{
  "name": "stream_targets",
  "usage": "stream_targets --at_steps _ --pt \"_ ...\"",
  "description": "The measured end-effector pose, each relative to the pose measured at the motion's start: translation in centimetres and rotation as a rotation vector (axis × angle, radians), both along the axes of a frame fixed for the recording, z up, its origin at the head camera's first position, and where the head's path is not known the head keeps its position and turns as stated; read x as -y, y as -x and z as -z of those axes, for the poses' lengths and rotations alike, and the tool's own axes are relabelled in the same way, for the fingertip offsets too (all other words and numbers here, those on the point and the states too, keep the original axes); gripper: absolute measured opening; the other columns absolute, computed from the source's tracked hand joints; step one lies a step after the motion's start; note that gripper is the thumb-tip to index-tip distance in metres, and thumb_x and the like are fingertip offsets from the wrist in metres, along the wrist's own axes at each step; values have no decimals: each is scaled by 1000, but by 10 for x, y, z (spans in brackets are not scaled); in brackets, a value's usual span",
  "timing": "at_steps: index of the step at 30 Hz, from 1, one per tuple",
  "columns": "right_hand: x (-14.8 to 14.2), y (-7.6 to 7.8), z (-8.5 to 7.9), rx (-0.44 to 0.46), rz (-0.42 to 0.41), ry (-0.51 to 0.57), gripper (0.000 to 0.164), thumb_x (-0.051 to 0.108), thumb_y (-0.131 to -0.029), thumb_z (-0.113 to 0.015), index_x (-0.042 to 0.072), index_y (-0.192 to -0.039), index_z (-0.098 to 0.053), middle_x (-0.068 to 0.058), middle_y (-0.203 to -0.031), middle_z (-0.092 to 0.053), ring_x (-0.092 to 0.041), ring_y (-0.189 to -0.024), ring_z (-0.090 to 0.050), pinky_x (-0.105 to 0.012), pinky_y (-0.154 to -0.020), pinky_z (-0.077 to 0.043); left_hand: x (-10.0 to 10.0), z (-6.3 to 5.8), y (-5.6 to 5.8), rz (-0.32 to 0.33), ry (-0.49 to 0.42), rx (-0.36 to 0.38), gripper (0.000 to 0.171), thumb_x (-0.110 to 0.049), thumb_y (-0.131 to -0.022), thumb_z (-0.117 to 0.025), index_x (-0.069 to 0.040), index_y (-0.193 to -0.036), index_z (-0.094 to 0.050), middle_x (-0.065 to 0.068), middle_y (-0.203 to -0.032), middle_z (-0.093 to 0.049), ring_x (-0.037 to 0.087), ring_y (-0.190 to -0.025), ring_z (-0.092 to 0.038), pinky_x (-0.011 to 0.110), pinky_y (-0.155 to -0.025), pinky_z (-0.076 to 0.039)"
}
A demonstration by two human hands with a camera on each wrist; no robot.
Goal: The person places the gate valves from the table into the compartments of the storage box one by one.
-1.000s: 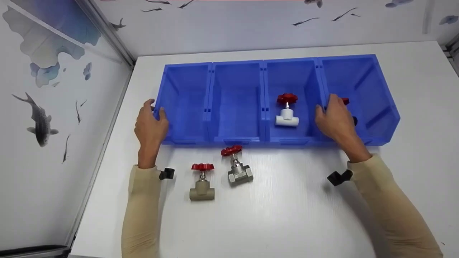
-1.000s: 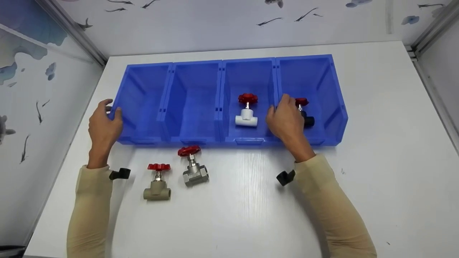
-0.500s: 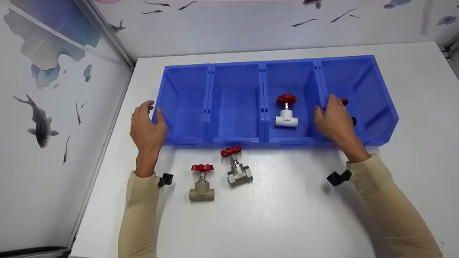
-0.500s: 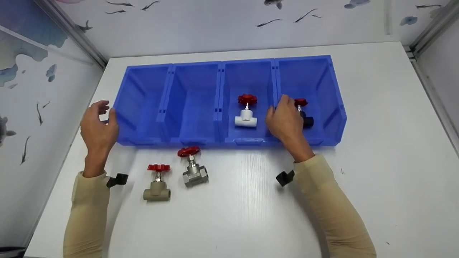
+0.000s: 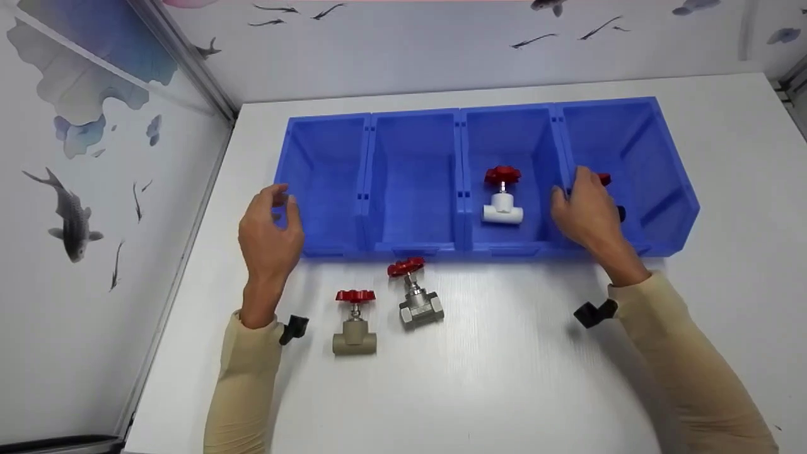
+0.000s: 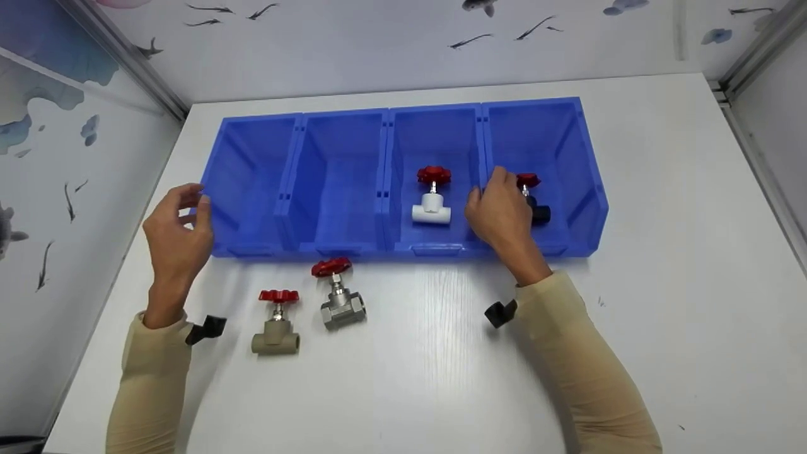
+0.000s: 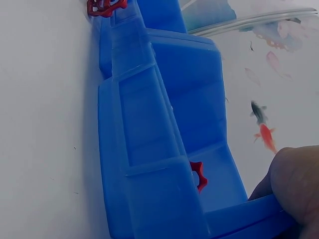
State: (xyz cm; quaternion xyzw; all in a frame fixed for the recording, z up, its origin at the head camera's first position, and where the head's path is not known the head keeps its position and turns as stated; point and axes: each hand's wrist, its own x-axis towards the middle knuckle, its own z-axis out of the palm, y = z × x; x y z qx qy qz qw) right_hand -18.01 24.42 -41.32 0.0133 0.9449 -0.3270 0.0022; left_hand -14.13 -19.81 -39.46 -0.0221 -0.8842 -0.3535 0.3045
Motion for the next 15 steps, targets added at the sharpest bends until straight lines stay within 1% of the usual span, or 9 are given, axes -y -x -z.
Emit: stream_targets --at_steps 3,6,11,15 --pt "0 0 0 9 6 3 57 28 -103 -39 -16 -140 -33 -35 -128 -47 -53 -111 -52 -65 -91 -41 -5 -1 -3 64 -16 9 23 -6 -95 -60 8 -112 -67 21 -99 -70 33 -92 -69 46 -75 -57" --pt "0 0 0 15 11 1 57 28 -103 -39 -15 -140 -33 -35 -128 -48 -53 -112 -52 -65 -92 -41 -10 -1 -6 104 -23 48 22 -7 -95 -61 7 -111 -67 19 -95 -71 31 -89 -69 45 -72 -57" --pt "0 0 0 18 14 2 58 28 -103 -40 -16 -140 -32 -35 -129 -47 -53 -112 -52 -65 -93 -41 -17 2 -9 160 -57 160 20 -9 -95 -62 4 -110 -69 16 -93 -73 28 -85 -69 42 -71 -56" --pt "0 0 0 14 17 2 58 28 -103 -40 -16 -141 -32 -36 -130 -47 -54 -114 -51 -66 -94 -40 -22 3 -13 231 -110 269 20 -12 -98 -61 1 -110 -70 14 -94 -73 26 -86 -68 41 -73 -56"
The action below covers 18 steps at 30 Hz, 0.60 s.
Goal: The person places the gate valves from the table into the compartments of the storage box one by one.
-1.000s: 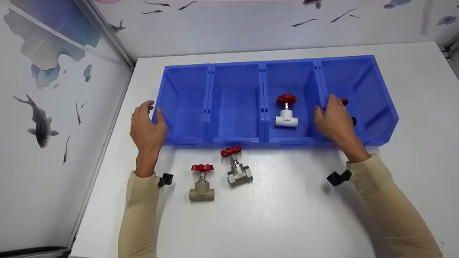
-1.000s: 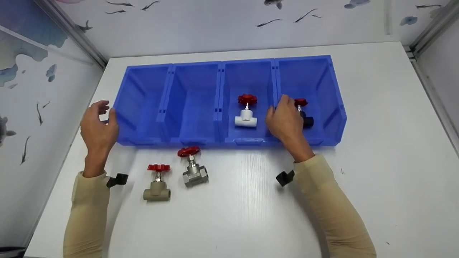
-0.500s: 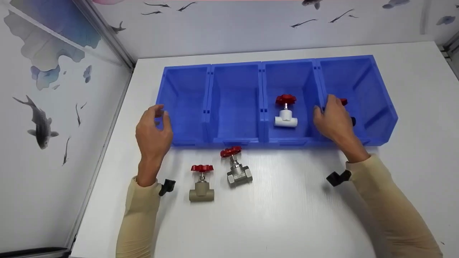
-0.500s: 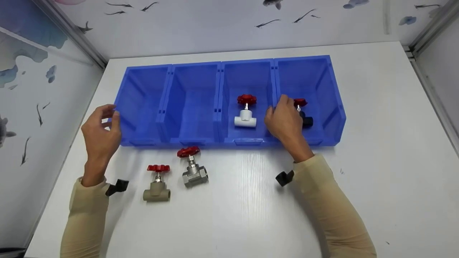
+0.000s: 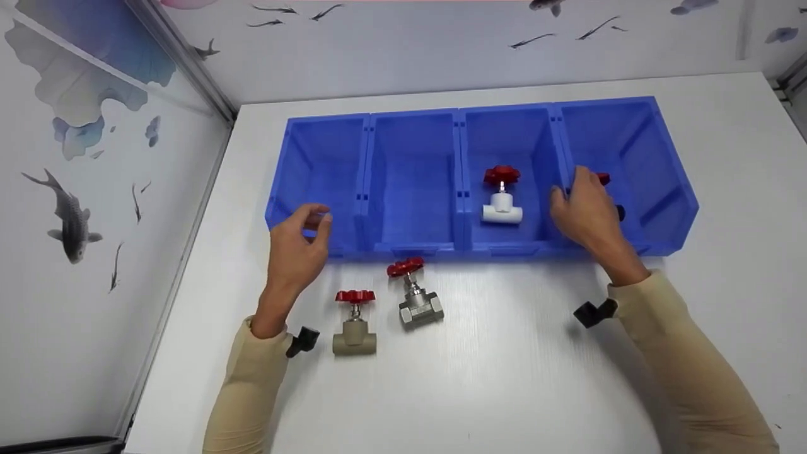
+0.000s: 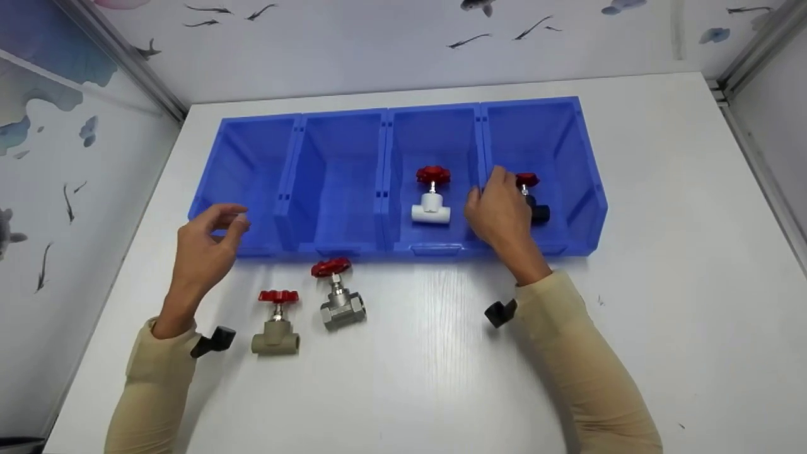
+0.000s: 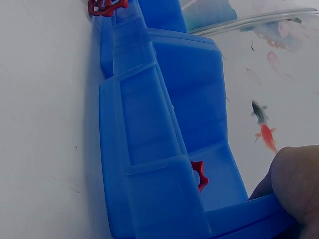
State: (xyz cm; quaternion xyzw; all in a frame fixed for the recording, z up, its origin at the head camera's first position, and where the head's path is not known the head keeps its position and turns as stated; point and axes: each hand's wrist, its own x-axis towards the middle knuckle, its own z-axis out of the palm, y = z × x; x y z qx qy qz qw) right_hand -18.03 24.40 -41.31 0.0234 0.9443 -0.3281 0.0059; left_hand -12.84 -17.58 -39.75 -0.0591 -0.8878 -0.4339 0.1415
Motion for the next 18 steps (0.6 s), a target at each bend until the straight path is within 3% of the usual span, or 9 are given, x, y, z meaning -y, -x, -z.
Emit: stream_targets --at_steps 6,10,18 --pt "0 1 0 -9 4 -1 58 27 -103 -40 -16 -141 -32 -36 -131 -47 -54 -115 -50 -66 -96 -39 -8 1 -4 135 -61 191 21 -16 -100 -59 -2 -112 -69 13 -93 -74 23 -86 -70 39 -74 -55" --pt "0 1 1 -24 0 0 56 27 -103 -41 -16 -138 -35 -35 -128 -48 -53 -112 -52 -65 -94 -40 -11 3 -6 220 -132 339 24 -18 -101 -58 0 -113 -68 19 -95 -73 30 -88 -72 35 -73 -57" --pt "0 1 1 -20 1 8 57 28 -103 -40 -15 -140 -33 -35 -130 -48 -53 -112 -52 -65 -93 -40 -17 5 -10 372 -241 652 35 -24 -102 -56 6 -119 -64 27 -104 -70 41 -93 -71 40 -80 -58"
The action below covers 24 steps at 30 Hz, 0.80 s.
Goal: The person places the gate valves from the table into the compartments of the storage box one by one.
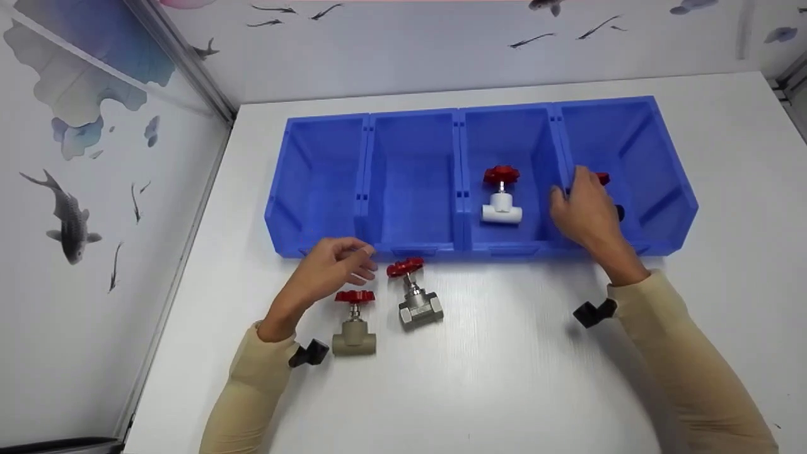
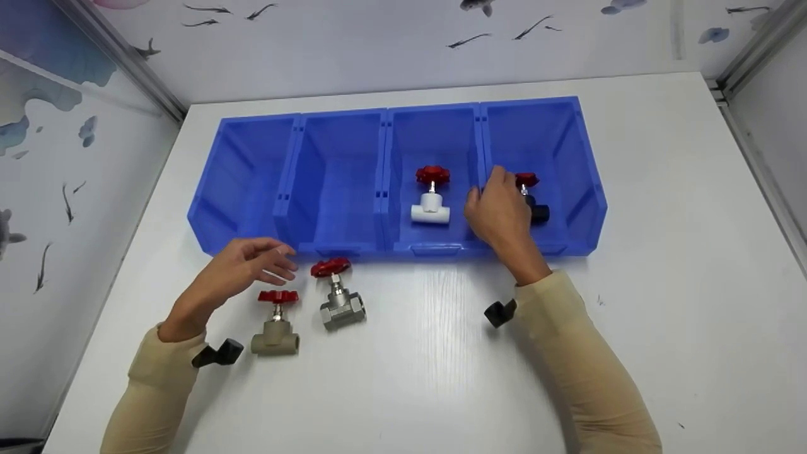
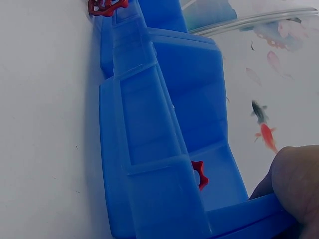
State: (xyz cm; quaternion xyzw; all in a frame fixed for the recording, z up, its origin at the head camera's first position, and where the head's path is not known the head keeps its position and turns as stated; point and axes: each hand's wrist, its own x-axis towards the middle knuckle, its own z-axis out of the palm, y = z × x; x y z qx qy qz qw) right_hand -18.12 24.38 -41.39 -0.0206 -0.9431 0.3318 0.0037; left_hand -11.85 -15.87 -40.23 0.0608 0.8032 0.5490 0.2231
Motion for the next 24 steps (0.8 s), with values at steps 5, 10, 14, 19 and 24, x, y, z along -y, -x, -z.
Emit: stream_targets --at_steps 5,10,14,19,24 --pt "0 0 0 10 -1 1 58 28 -103 -40 -15 -141 -32 -35 -130 -47 -53 -112 -51 -65 -93 -40 -5 4 -4 86 -39 135 33 -15 -101 -52 9 -121 -63 30 -109 -68 42 -99 -69 42 -84 -57" --pt "0 0 0 8 -2 1 57 28 -103 -40 -16 -140 -34 -35 -128 -48 -52 -111 -52 -64 -92 -40 -10 7 -5 154 -79 275 37 -15 -102 -50 11 -127 -59 30 -118 -65 39 -107 -68 44 -92 -54" --pt "-1 0 0 10 0 -3 57 28 -103 -40 -15 -140 -34 -34 -128 -48 -52 -111 -52 -64 -92 -40 -13 9 -5 176 -108 348 41 -17 -103 -52 11 -133 -54 28 -125 -62 38 -113 -65 42 -96 -51" --pt "-1 0 0 7 0 -5 57 29 -103 -41 -15 -140 -34 -34 -127 -49 -52 -111 -52 -64 -92 -40 -18 11 -5 197 -110 383 43 -20 -103 -53 10 -133 -54 26 -130 -61 35 -119 -62 40 -101 -49" --pt "0 0 1 -1 -1 -1 56 28 -103 -40 -15 -137 -36 -34 -125 -49 -51 -110 -52 -64 -91 -41 -25 13 -6 216 -110 414 40 -18 -103 -50 10 -131 -56 22 -132 -60 32 -124 -59 39 -106 -45"
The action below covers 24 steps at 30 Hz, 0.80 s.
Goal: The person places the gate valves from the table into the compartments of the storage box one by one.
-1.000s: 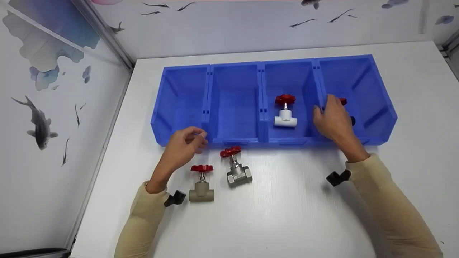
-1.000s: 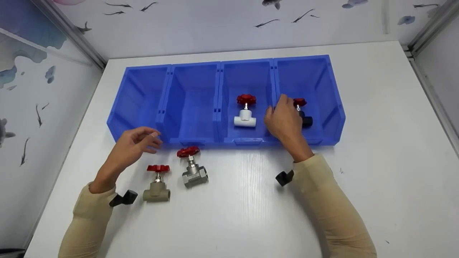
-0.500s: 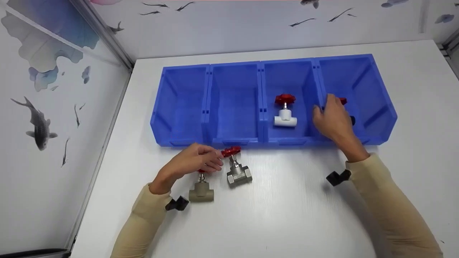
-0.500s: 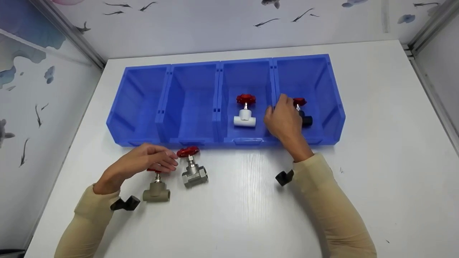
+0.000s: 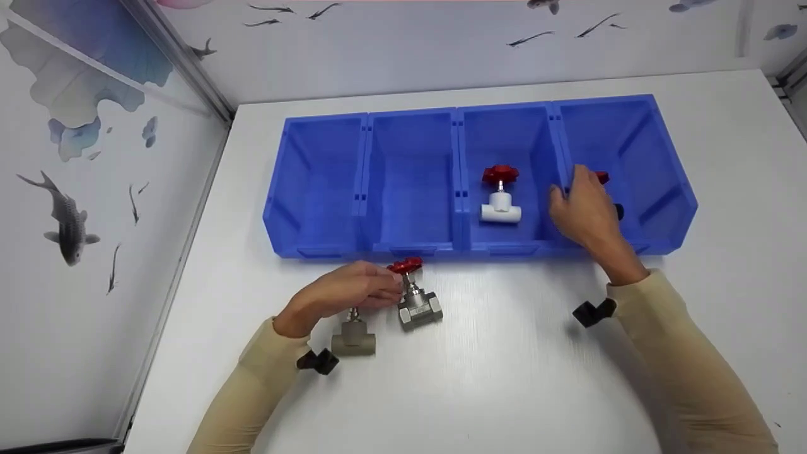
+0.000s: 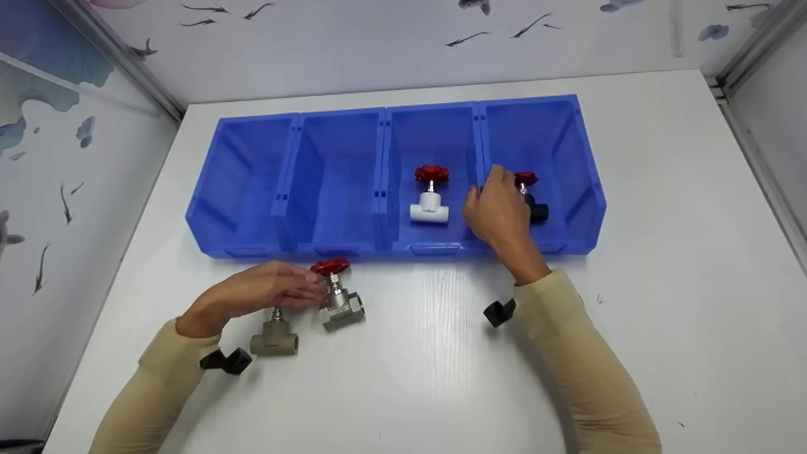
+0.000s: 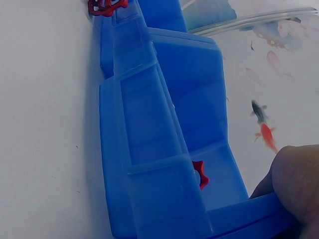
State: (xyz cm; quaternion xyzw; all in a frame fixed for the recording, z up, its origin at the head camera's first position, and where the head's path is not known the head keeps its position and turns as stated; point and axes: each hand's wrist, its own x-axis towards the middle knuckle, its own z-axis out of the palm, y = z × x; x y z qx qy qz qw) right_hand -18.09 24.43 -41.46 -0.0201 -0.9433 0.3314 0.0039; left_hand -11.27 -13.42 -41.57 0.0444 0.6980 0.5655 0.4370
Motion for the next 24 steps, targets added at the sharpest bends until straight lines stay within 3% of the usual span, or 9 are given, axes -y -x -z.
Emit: stream_targets --at_steps 2,4,8,11,15,18,24 --pt "0 0 0 -1 0 3 56 28 -103 -41 -15 -137 -36 -34 -126 -49 -51 -111 -52 -64 -92 -40 -3 2 0 10 -8 7 37 -17 -103 -50 10 -127 -58 17 -126 -63 28 -120 -61 37 -106 -45" --pt "0 0 0 -3 1 5 56 28 -103 -41 -15 -138 -35 -34 -127 -49 -51 -112 -52 -64 -93 -40 -7 4 0 32 -9 3 31 -17 -103 -50 8 -117 -61 10 -108 -64 21 -102 -62 30 -98 -47" --pt "0 -1 0 -1 4 15 57 28 -103 -41 -15 -140 -34 -35 -129 -48 -52 -114 -51 -65 -93 -40 -12 7 -2 50 26 -10 25 -22 -103 -50 2 -108 -59 4 -94 -52 17 -87 -50 31 -84 -44" --pt "0 -1 1 6 5 15 58 29 -103 -41 -14 -141 -33 -35 -130 -48 -52 -114 -51 -65 -93 -40 -15 9 -4 24 40 6 32 -24 -102 -51 1 -121 -58 7 -111 -57 20 -107 -56 38 -100 -46" --pt "0 -1 1 18 4 13 58 29 -103 -41 -14 -141 -32 -34 -129 -47 -52 -114 -51 -65 -93 -41 -19 13 -5 -8 39 37 47 -26 -102 -52 1 -140 -48 13 -138 -53 28 -132 -48 44 -110 -40" --pt "0 -1 1 29 4 14 58 29 -103 -41 -13 -142 -31 -34 -131 -47 -51 -114 -51 -65 -93 -41 -23 14 -6 -37 32 53 52 -27 -102 -53 2 -144 -43 14 -142 -51 30 -136 -45 44 -111 -38" --pt "0 0 0 34 5 15 59 29 -103 -40 -13 -143 -30 -34 -132 -46 -52 -116 -51 -65 -94 -40 -30 16 -6 -96 5 59 49 -25 -101 -53 4 -141 -44 14 -135 -55 28 -129 -50 45 -109 -40"
